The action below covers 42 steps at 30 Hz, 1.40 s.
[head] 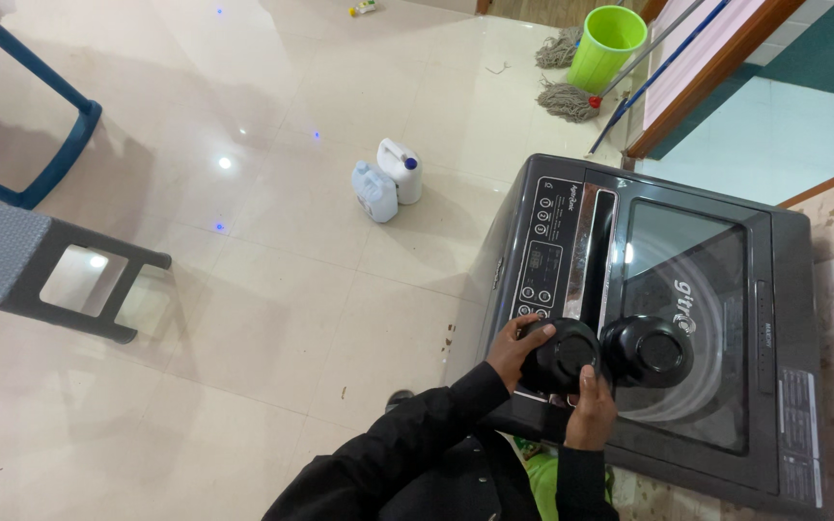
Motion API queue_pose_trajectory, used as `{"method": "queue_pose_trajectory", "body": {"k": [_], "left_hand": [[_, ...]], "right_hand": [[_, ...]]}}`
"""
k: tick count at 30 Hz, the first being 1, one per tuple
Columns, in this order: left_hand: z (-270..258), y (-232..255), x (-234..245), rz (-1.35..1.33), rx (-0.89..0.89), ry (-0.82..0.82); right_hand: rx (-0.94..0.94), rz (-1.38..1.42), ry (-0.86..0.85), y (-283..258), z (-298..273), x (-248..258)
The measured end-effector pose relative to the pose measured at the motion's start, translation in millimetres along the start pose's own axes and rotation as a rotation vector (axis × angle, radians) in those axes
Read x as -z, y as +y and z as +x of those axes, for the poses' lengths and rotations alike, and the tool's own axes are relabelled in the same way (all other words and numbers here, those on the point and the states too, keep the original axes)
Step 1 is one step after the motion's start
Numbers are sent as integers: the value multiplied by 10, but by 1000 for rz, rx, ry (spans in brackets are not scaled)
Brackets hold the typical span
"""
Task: The person washes several bowls under a faucet in a sink, moves them to the top of a washing machine, and then arranges the bowls on a table.
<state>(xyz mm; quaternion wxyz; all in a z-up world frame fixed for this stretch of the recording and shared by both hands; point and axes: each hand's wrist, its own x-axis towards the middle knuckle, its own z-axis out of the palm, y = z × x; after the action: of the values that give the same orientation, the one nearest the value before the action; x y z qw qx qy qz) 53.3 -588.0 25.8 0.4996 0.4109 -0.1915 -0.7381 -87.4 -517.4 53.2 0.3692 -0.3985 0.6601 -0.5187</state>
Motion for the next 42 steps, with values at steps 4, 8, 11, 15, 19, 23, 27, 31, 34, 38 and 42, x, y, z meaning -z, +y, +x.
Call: {"method": "queue_pose_trajectory", "body": {"k": [4, 8, 11, 15, 19, 23, 27, 31, 34, 38, 42], "left_hand": [[-13, 48, 89, -162, 26, 52], [-90, 157, 135, -208, -21, 102], [-165, 247, 154, -259, 13, 130], [-214, 284, 194, -339, -22, 131], [-212, 267, 224, -401, -1, 101], [-204, 255, 255, -474, 61, 76], [-207, 246, 269, -492, 37, 19], [-226, 251, 275, -490, 29, 11], [-250, 262, 277, -512, 42, 21], [-242, 257, 320, -512, 32, -6], [-225, 223, 343, -549, 51, -73]], "right_hand": [[45, 38, -86, -14, 9, -26], [37, 20, -94, -43, -40, -75], [26, 3, -139, -64, -96, -84], [71, -36, -223, -115, -126, -55], [109, -74, -266, -160, -149, -35], [156, -38, -281, -182, -135, 6], [155, -52, -281, -202, -123, 23], [103, -41, -289, -254, -144, 13], [164, -43, -287, -328, -145, 45], [369, -235, -28, -347, -20, 321], [604, -606, 362, -259, 453, 791]]}}
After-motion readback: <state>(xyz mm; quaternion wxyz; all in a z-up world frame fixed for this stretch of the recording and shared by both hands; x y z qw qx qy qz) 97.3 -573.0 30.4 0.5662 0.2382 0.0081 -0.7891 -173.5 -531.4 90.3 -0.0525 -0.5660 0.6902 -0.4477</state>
